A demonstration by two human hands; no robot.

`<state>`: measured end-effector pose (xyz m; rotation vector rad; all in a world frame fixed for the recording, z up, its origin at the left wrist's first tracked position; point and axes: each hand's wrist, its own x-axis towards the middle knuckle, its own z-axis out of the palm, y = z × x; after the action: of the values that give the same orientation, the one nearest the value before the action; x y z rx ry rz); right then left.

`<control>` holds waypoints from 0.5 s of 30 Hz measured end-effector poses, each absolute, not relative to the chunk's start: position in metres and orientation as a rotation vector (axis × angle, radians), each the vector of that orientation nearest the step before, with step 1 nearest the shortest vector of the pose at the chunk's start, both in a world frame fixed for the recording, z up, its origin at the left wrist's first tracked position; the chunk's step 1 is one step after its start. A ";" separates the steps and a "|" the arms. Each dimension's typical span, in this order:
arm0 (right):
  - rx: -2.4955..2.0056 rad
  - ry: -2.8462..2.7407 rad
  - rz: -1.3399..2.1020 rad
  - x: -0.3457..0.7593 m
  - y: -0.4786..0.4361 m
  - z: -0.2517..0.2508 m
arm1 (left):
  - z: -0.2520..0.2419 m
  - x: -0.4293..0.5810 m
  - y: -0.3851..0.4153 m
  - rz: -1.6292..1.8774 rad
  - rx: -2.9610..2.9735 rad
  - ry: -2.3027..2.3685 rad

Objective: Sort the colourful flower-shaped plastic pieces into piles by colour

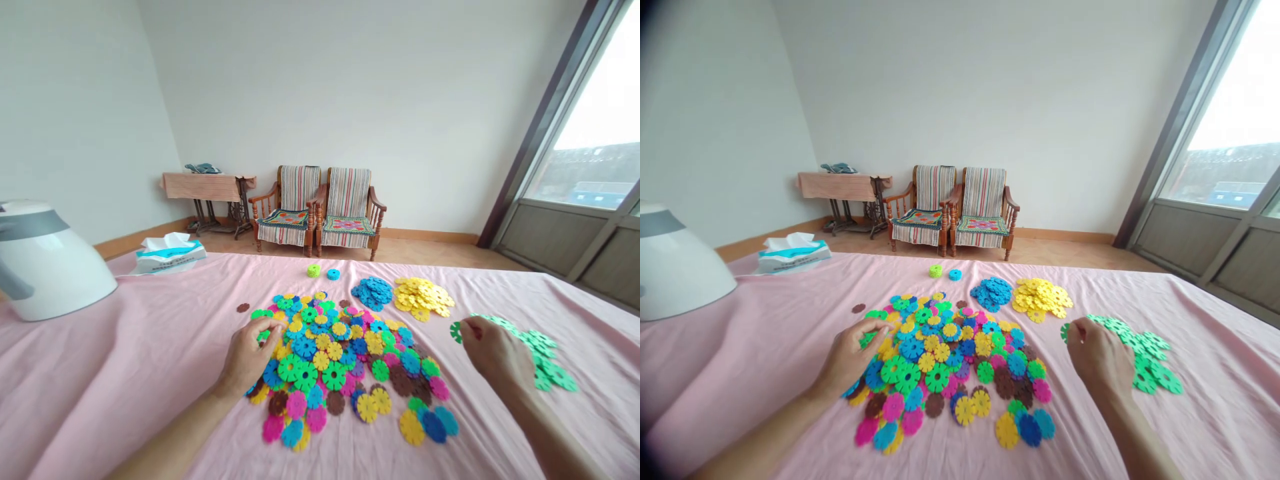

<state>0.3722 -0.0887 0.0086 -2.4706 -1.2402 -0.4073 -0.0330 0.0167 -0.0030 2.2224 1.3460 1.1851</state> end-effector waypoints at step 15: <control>-1.958 -1.512 -0.487 0.341 -0.082 0.006 | 0.000 -0.032 0.016 1.189 2.225 1.355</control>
<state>0.3406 -0.0818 0.0059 -1.9580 -1.5121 -0.4869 -0.0322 0.0156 -0.0004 2.2249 1.3546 1.1895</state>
